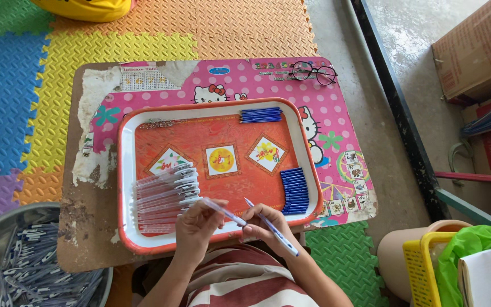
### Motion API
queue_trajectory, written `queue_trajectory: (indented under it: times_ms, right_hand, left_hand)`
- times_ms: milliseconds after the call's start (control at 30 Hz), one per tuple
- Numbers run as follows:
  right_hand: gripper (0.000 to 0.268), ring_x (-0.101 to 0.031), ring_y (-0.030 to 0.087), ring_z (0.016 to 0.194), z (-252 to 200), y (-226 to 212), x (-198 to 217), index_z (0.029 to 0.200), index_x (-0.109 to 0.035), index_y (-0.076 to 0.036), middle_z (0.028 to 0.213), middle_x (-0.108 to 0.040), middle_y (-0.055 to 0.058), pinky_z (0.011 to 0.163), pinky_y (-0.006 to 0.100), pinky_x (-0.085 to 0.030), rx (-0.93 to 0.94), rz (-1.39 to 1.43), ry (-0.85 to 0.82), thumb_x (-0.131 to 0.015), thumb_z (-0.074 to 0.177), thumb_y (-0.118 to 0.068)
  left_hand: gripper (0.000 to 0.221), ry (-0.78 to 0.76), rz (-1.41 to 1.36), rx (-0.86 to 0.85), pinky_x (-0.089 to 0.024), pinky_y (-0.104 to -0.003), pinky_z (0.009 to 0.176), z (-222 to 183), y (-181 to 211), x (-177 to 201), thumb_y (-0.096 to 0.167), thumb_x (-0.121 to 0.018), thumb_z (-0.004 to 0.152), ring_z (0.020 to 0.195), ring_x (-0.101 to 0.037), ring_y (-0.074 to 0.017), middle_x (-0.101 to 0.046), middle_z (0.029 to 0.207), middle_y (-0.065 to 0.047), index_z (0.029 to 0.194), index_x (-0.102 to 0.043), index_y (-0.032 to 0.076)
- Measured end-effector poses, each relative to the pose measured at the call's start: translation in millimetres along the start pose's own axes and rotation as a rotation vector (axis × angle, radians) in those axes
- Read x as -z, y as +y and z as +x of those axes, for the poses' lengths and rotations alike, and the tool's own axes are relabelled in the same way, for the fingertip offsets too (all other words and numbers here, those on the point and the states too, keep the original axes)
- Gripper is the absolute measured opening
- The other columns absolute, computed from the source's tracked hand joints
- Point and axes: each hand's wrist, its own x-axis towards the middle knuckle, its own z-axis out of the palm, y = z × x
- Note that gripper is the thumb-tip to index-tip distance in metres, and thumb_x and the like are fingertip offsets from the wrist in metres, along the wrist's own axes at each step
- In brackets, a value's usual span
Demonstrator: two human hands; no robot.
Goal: The person assembles pens by inserting ink refills into pen barrels and then placing the completed pens into a larger bowl.
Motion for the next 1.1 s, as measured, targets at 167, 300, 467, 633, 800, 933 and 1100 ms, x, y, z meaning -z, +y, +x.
queue_trajectory:
  times_ms: [167,300,467,633,800,933,1100]
  right_hand:
    - [0.021,-0.075,0.017,0.063,5,20,13,0.108,-0.072,0.007,0.072,-0.075,0.017,0.050,0.023,-0.056,0.154,-0.302,0.156,-0.079,0.088,0.006]
    - [0.020,-0.072,0.014,0.056,10,23,27,0.107,-0.078,0.002,0.071,-0.077,0.016,0.047,0.023,-0.058,0.192,-0.460,0.159,-0.083,0.087,0.000]
    - [0.017,-0.077,0.015,0.068,8,29,30,0.108,-0.076,0.003,0.077,-0.080,0.015,0.051,0.025,-0.062,0.180,-0.484,0.187,-0.079,0.091,-0.002]
    - [0.015,-0.077,0.015,0.074,8,19,22,0.107,-0.077,0.001,0.076,-0.080,0.013,0.068,0.031,-0.063,0.207,-0.556,0.170,-0.078,0.093,-0.003]
    - [0.011,-0.079,0.018,0.077,8,21,22,0.103,-0.079,0.000,0.076,-0.079,0.013,0.075,0.034,-0.063,0.248,-0.562,0.174,-0.078,0.093,-0.002]
    - [0.014,-0.078,0.016,0.079,10,17,17,0.105,-0.080,-0.003,0.077,-0.079,0.011,0.077,0.035,-0.062,0.270,-0.687,0.152,-0.080,0.091,-0.004]
    - [0.005,-0.077,0.013,0.080,10,6,5,0.100,-0.072,-0.009,0.091,-0.077,0.004,0.073,0.026,-0.063,0.189,-0.782,0.096,-0.071,0.098,-0.005]
  left_hand:
    - [0.014,0.136,0.191,-0.182,-0.049,-0.025,0.060,21,3,2,0.020,-0.076,0.097,0.060,-0.057,-0.0088,-0.068,0.065,-0.002,0.090,-0.079,0.008]
    - [0.014,0.174,0.115,-0.197,-0.054,-0.024,0.065,34,5,5,0.012,-0.075,0.097,0.063,-0.059,-0.0082,-0.069,0.074,-0.005,0.107,-0.080,0.003]
    - [0.021,0.228,-0.012,-0.247,-0.059,-0.028,0.067,40,0,14,0.013,-0.076,0.097,0.067,-0.061,-0.0119,-0.070,0.095,-0.015,0.110,-0.078,-0.004]
    - [0.021,0.294,-0.059,-0.321,-0.059,-0.030,0.071,45,10,23,0.017,-0.074,0.100,0.072,-0.063,-0.0119,-0.071,0.105,-0.016,0.110,-0.074,-0.002]
    - [0.012,0.294,-0.070,-0.467,-0.061,-0.035,0.083,47,56,12,0.019,-0.058,0.109,0.090,-0.067,-0.0182,-0.064,0.108,-0.012,0.109,-0.060,0.008]
    - [0.011,-0.106,0.468,-0.335,-0.055,-0.034,0.061,26,42,22,0.021,-0.065,0.101,0.070,-0.063,-0.0204,-0.062,0.088,-0.006,0.100,-0.066,0.011]
    - [0.013,-0.374,1.087,-0.499,-0.054,-0.035,0.061,24,36,38,0.010,-0.072,0.099,0.075,-0.069,-0.0197,-0.066,0.099,0.001,0.111,-0.073,0.014]
